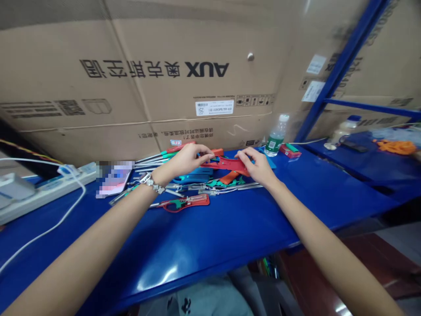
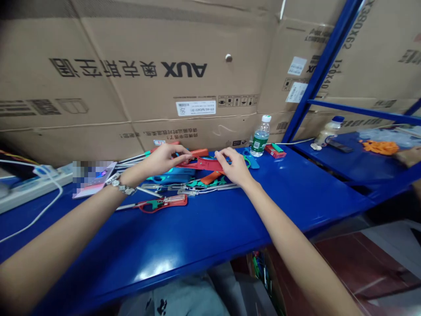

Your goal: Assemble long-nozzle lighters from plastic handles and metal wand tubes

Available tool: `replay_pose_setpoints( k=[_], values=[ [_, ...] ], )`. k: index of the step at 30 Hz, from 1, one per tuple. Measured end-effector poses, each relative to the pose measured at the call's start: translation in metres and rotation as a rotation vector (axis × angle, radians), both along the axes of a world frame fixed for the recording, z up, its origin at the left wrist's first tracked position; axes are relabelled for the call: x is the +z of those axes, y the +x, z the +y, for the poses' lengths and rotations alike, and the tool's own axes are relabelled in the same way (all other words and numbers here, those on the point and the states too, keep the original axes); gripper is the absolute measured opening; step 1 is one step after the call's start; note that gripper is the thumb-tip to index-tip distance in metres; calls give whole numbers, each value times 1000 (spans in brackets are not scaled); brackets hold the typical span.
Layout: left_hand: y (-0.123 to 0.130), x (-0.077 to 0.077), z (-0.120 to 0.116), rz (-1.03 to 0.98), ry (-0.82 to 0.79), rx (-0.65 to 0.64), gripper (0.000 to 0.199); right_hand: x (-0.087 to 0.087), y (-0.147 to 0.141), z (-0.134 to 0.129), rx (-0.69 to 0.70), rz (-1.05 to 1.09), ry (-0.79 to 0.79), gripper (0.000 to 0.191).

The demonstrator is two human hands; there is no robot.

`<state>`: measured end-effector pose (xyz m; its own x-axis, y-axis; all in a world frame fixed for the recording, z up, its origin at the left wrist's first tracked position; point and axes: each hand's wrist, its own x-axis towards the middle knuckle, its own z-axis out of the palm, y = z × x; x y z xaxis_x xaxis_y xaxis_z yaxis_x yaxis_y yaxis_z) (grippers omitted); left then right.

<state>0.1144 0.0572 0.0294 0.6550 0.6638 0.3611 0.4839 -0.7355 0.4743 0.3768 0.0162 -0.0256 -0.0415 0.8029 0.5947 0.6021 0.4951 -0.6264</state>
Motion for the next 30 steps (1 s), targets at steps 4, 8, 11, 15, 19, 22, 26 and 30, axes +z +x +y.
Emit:
replay_pose_setpoints(
  k=[4,8,11,15,19,22,26,30],
  values=[
    [-23,-14,-33,-115,-107,63,24,-4,-22,-13,131,105,-161,55],
    [-42,-24,-62,-191,-13,107,22,-6,-50,-30,318,224,-363,56],
    [-57,-33,-76,-211,86,80,21,-5,-68,-45,481,272,-577,56],
    [-77,-44,-89,-223,65,64,22,-5,-87,-58,675,321,-843,50],
    [-95,-49,-95,-264,6,118,25,0,-102,-59,758,390,-1000,43],
    [-109,-52,-96,-284,-113,201,34,7,-109,-54,781,366,-990,43],
    [-125,-59,-92,-263,-322,253,64,6,-117,-44,700,179,-706,40],
    [-125,-67,-92,-323,-344,253,60,-6,-118,-40,557,37,-391,27]
  ],
)
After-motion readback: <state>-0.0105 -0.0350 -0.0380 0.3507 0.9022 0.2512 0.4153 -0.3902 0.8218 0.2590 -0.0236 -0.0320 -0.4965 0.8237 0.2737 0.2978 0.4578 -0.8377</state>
